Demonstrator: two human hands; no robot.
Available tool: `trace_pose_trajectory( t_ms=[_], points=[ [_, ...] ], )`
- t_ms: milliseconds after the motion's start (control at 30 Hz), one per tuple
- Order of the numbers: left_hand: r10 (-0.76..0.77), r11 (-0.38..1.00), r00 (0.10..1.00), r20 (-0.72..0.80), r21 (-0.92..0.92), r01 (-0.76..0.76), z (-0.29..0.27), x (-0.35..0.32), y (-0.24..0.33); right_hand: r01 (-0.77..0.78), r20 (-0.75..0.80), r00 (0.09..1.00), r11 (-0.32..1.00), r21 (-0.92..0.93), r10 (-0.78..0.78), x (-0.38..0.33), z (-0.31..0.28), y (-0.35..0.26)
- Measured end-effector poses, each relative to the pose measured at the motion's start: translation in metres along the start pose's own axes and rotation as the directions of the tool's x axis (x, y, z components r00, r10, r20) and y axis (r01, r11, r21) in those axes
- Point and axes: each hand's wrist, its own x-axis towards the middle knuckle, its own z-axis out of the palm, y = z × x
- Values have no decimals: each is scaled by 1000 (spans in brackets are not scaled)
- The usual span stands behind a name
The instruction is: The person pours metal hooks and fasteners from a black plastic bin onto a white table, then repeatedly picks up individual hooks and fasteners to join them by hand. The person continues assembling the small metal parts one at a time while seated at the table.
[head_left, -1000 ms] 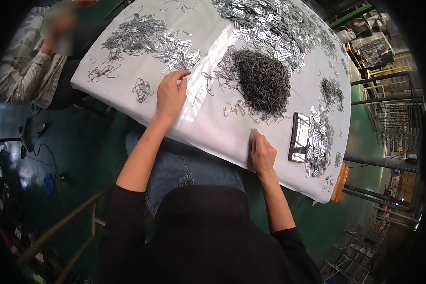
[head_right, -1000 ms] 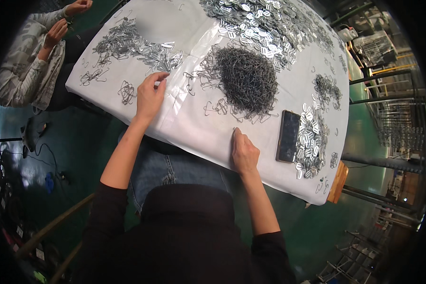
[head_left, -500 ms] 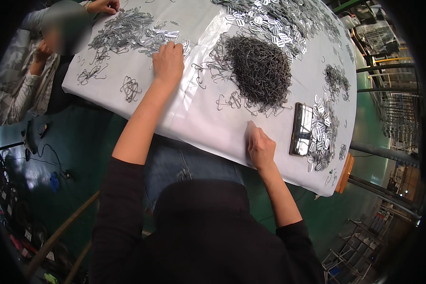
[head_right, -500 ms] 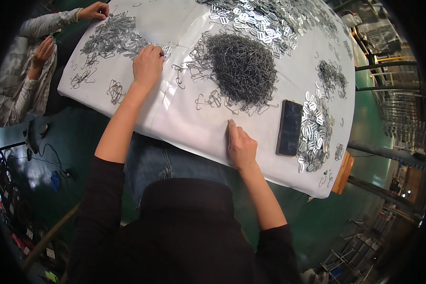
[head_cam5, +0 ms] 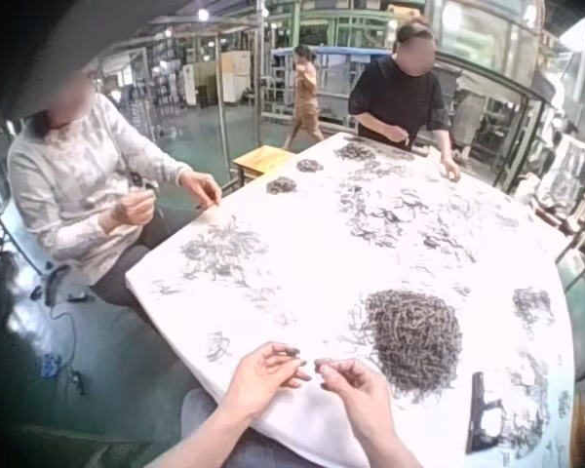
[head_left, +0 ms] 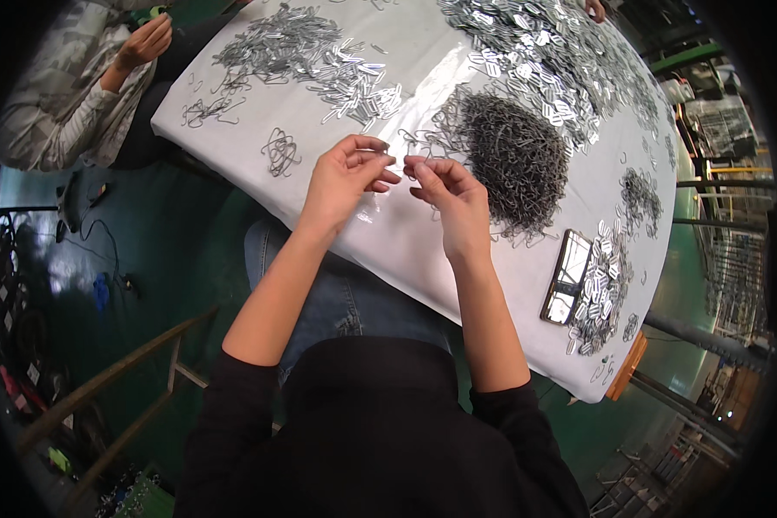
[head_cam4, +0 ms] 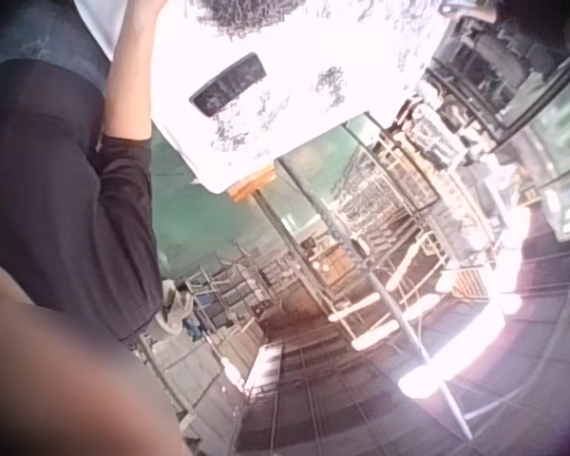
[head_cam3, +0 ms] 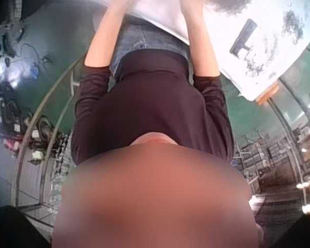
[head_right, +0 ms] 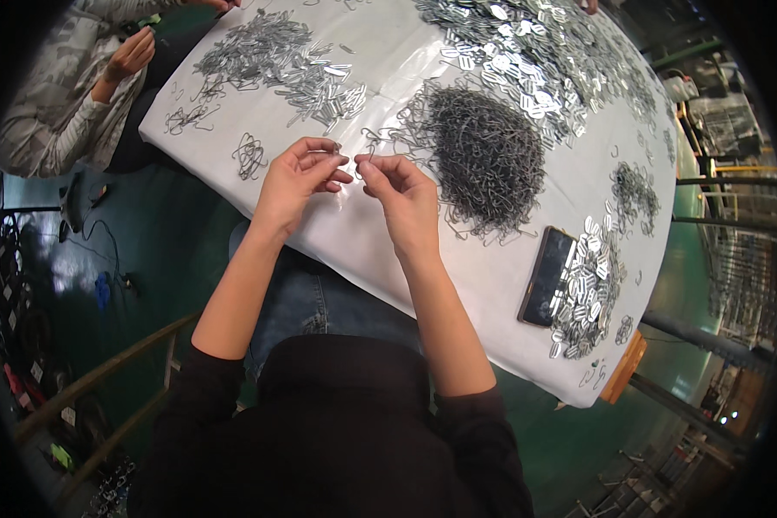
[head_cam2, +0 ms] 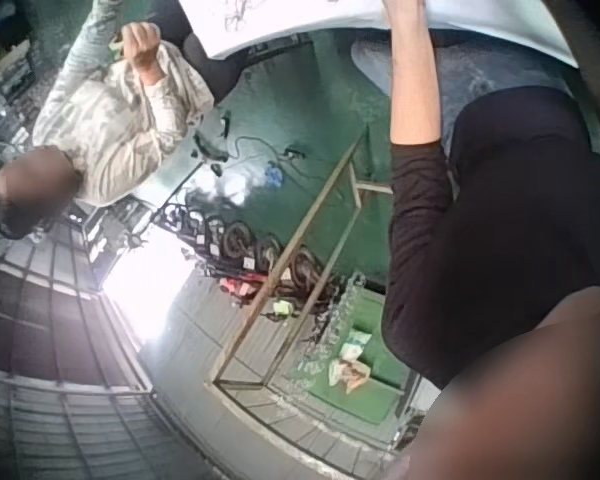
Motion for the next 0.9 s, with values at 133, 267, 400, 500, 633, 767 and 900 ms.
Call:
trace_pose_trajectory(
  t_ms=[133, 267, 400, 500, 633, 767, 900],
  points=[
    [76, 997, 995, -68, 16, -75, 5, -16, 0, -42, 30, 999, 999, 24, 41, 16, 11, 7],
    [126, 986, 981, -147, 127, -108, 10, -20, 0, -62, -7, 998, 996, 59, 63, 20, 14, 13],
    [168, 978, 974, -154, 149, -145, 18, -20, -6, -18, -93, 995, 998, 62, 24, 23, 17, 18],
    [243, 924, 969, -51, 316, -215, 16, -18, -9, 65, -135, 990, 992, 105, -51, 24, 16, 21],
    [595, 551, 798, -94, 771, -320, -22, 20, -6, 118, -183, 978, 991, 70, -104, 27, -1, 22],
    [685, 184, 727, 49, 954, -238, -57, 66, -13, 89, -193, 977, 996, 1, -88, 18, -16, 23],
    [659, -80, 722, 213, 973, -215, -67, 84, -16, 59, -161, 985, 998, 11, -57, 0, -15, 27]
  ],
)
